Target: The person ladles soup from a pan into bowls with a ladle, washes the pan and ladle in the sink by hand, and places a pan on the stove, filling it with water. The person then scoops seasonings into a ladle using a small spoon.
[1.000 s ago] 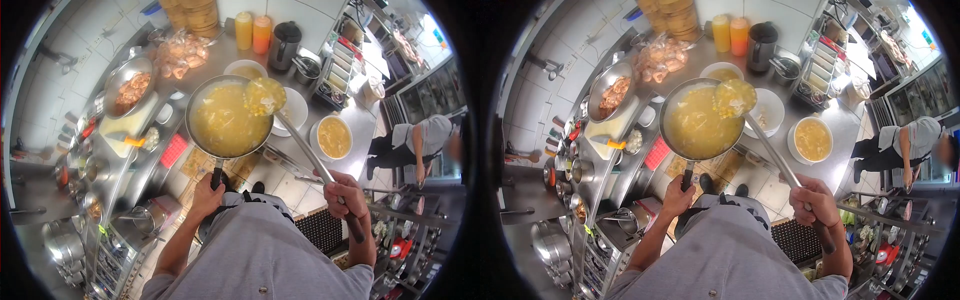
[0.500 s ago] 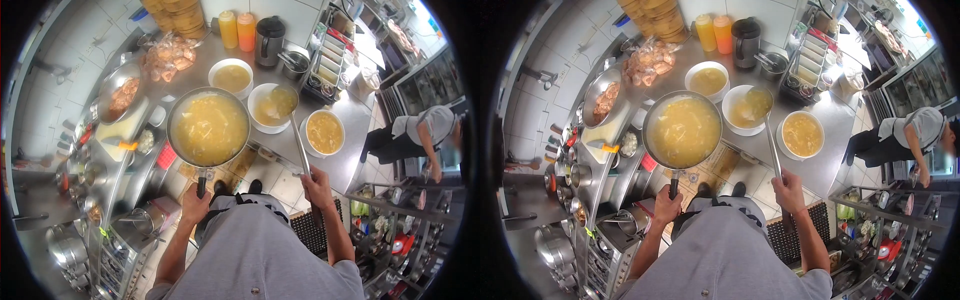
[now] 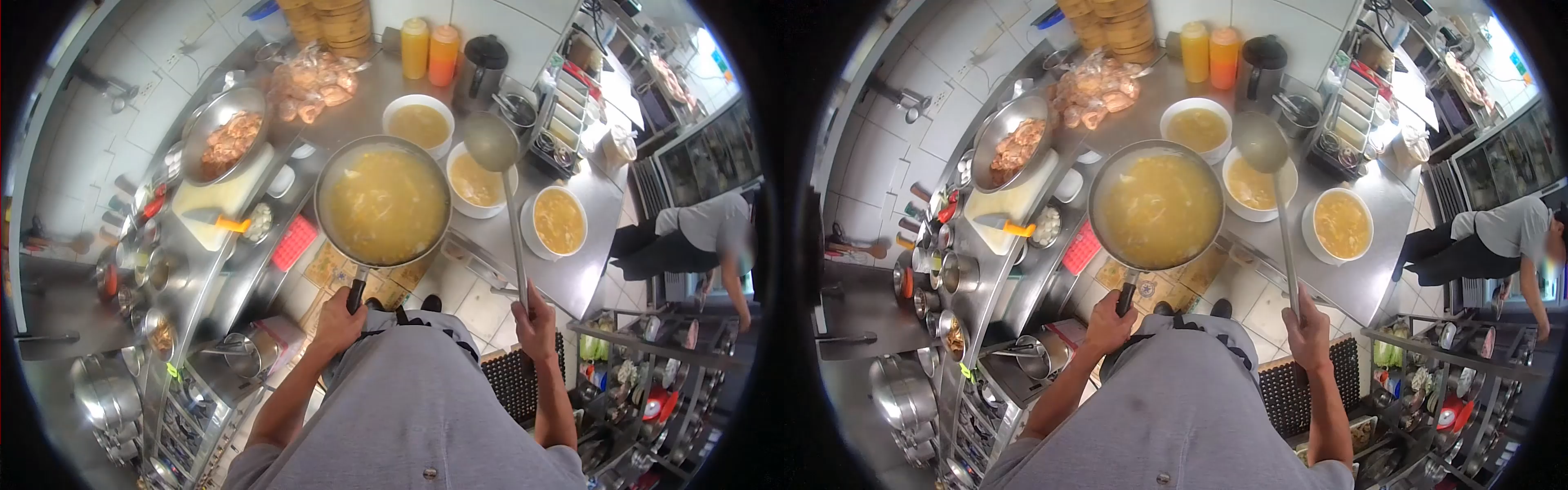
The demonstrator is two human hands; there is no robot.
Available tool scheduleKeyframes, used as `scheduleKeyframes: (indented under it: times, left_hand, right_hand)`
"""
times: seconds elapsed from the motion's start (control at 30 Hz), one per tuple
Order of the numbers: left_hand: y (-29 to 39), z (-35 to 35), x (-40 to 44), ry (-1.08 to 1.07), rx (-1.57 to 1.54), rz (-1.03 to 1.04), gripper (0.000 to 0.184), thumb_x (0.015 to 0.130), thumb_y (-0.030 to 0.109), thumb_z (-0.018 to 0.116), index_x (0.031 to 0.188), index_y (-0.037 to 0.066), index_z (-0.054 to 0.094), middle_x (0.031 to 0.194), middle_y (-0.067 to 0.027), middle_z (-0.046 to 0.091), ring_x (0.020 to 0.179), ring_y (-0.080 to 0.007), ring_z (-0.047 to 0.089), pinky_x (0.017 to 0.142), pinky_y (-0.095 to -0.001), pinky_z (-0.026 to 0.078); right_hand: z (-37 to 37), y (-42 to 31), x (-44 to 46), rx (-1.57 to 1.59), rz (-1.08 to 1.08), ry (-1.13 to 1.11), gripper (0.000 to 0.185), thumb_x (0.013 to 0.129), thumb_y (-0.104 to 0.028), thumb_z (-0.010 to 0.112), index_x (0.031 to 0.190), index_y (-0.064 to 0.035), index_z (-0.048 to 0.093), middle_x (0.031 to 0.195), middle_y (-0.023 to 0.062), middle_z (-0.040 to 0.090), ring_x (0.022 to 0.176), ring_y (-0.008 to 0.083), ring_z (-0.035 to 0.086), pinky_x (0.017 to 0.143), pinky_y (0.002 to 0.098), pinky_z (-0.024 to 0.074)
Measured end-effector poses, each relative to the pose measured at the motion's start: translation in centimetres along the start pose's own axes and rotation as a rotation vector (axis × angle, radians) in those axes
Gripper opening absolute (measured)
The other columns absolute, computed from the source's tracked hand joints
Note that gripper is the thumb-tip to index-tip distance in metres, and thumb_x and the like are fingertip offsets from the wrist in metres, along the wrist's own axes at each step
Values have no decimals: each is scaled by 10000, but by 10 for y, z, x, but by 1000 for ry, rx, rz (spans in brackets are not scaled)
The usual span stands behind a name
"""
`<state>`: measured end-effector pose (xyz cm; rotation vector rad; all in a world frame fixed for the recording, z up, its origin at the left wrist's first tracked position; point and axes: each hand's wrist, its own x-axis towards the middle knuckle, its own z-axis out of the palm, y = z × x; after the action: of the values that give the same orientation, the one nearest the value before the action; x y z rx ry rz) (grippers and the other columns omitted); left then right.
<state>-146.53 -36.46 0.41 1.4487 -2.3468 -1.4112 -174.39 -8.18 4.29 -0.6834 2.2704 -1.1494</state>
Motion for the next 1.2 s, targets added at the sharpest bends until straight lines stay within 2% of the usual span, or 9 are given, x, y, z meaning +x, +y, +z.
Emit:
scheduleKeyframes:
  times: [0.1,0.17,0.23,0.33,0.37,0.43,0.8,0.87,1.2]
  left_hand:
    - [-8,-2,6,8,48,76,242,902,191,683,946,-28,589,667,-155,661,523,-248,677,546,-409,539]
    - [3,-10,3,-40,-10,3,280,872,213,704,962,-30,596,838,-294,682,824,-479,690,738,-538,523]
    - [2,-13,4,-42,-7,34,281,872,209,705,960,-32,591,835,-297,677,826,-484,684,738,-539,521]
    - [6,-16,4,-53,-2,47,282,873,203,705,957,-36,581,831,-300,667,829,-492,674,735,-540,518]
    - [7,-17,4,-67,7,31,283,874,201,705,955,-38,577,830,-301,663,829,-495,669,733,-539,516]
    - [8,-17,6,-62,20,32,288,873,206,706,950,-39,576,828,-302,661,826,-496,667,732,-542,512]
    - [8,-21,-3,-66,4,11,321,869,231,707,984,-51,605,826,-287,669,806,-483,666,730,-532,505]
    - [15,-18,-3,6,65,134,275,878,203,673,957,-51,600,674,-201,661,566,-296,691,603,-438,530]
    - [65,-8,3,-70,-46,4,264,894,191,659,1017,-39,621,658,-194,659,552,-319,683,579,-448,529]
  right_hand:
    - [9,-22,0,28,-83,-142,572,955,-51,649,1510,-21,513,766,131,606,689,123,594,649,319,513]
    - [26,-54,6,-94,-66,-160,573,947,-54,650,1504,-31,519,756,174,618,667,175,629,643,348,517]
    - [52,-62,7,-225,-120,-140,556,925,-69,659,1470,-52,549,755,279,630,638,323,687,639,414,519]
    - [68,-62,-7,-85,-98,-320,509,933,-123,672,1411,7,560,713,217,622,590,258,642,605,433,506]
    - [69,-65,-14,170,95,-481,453,977,-124,630,1397,31,564,695,103,607,496,184,555,498,377,463]
    - [73,-78,-23,648,409,-629,399,1013,-97,579,1392,28,571,712,23,565,437,114,471,411,283,382]
    - [47,-117,-26,890,587,-616,434,999,-64,576,1415,57,552,691,29,512,397,74,416,351,237,308]
    - [35,-123,-23,872,583,-586,449,986,-48,577,1421,63,550,691,28,500,397,71,418,348,235,304]
    - [-27,-128,-16,899,517,-369,501,936,-10,560,1426,88,531,643,30,494,367,72,403,323,238,296]
